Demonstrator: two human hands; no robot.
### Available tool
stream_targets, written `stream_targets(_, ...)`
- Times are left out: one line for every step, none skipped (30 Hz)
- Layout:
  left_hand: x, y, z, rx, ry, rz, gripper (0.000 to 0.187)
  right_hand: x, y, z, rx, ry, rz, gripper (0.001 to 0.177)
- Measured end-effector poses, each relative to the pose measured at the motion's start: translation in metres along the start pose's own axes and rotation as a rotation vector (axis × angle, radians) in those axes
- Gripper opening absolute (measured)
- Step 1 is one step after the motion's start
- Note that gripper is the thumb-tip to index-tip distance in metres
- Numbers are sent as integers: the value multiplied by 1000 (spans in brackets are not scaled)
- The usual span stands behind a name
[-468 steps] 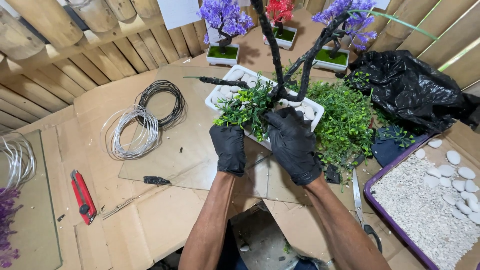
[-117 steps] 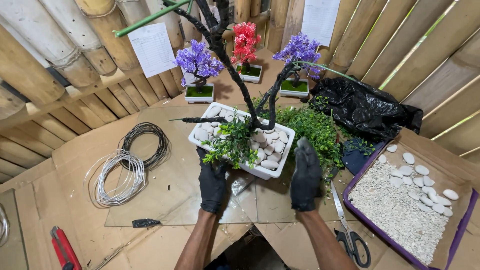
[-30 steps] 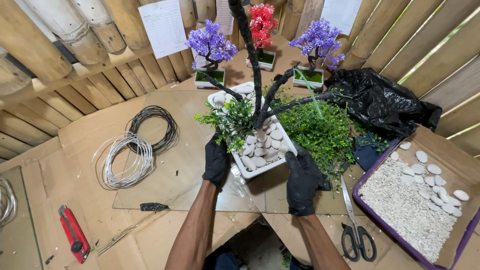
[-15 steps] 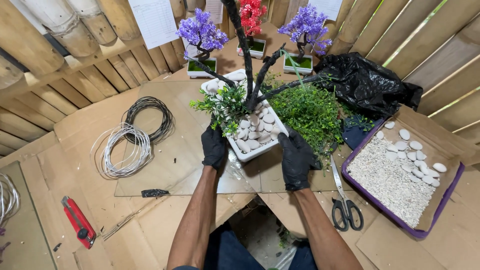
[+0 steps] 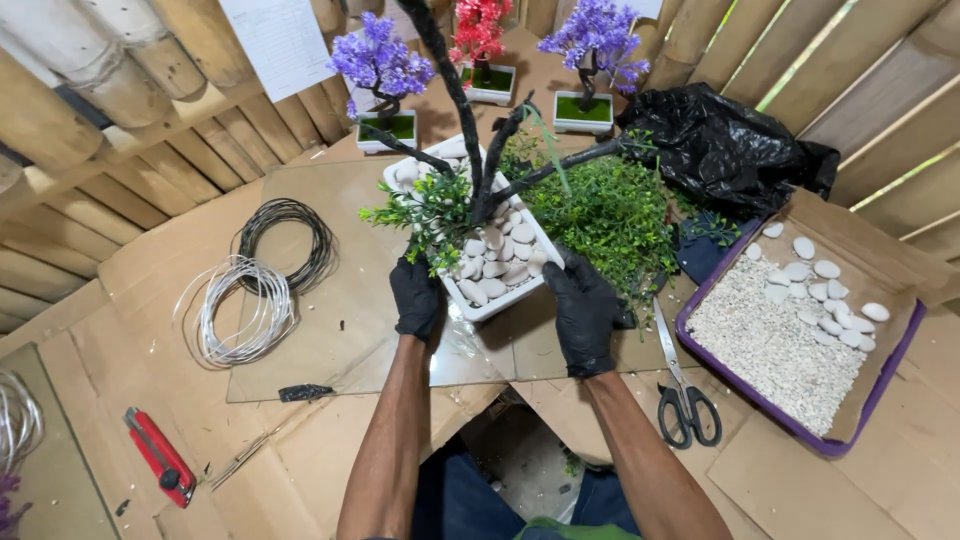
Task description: The person arranges artificial green foliage and branches into a white rectangular planter filled with white stones. They use their gloved hands to position the stems and adjust the placement of the leaves within the container.
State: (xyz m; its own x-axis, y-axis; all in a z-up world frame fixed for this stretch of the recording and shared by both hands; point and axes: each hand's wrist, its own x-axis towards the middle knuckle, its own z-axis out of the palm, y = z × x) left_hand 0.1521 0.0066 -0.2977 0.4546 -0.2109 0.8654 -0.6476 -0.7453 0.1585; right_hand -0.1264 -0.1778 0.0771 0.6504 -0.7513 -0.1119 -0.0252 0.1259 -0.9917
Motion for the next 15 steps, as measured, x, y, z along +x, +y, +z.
stream_targets(-2, -1, -1, -13, -10, 6, 55, 0, 0, -1, 0, 16, 6, 33)
stream_targets(-4, -2, -2, 7, -11, -3, 53, -1, 0, -2, 1, 11, 14, 35)
stream_targets(-3, -4, -2, 28, -7, -11, 51, 0, -1, -2, 3, 2, 17, 38)
stream_targets(3, 4, -13, 17, -12, -3, 51, 1, 2, -4, 6, 16, 19, 38)
stream_targets(10, 12, -24, -66, -8, -16, 45, 3, 5, -5, 39, -7, 18, 38)
stream_targets(16, 19, -36, -149, -5, -29, 39, 5, 8, -6, 73, -30, 18, 38)
stream_targets(21, 25, -40, -150, -6, -27, 39, 5, 8, -8, 75, -28, 19, 38)
stream_targets(26, 31, -44, -127, 0, -23, 39, 5, 8, -10, 59, -29, 22, 38)
stream_targets(33, 34, -50, -96, 12, -20, 38, 6, 8, -9, 45, -40, 23, 39)
stream_targets(45, 42, -57, -89, 16, -19, 38, 6, 3, -8, 49, -48, 21, 39)
stream_targets(52, 51, -67, -56, 28, -32, 37, 3, -1, -8, 49, -50, 32, 38)
stream_targets(59, 60, -76, -22, 40, -44, 36, 1, -4, -7, 49, -53, 42, 38)
stream_targets(70, 69, -89, -9, 42, -48, 36, 3, -1, -8, 50, -67, 45, 38)
stream_targets(82, 77, -101, -80, 30, -64, 35, 4, 3, -9, 38, -64, 47, 39)
stream_targets(93, 86, -113, -153, 18, -81, 35, 5, 6, -11, 26, -59, 49, 39)
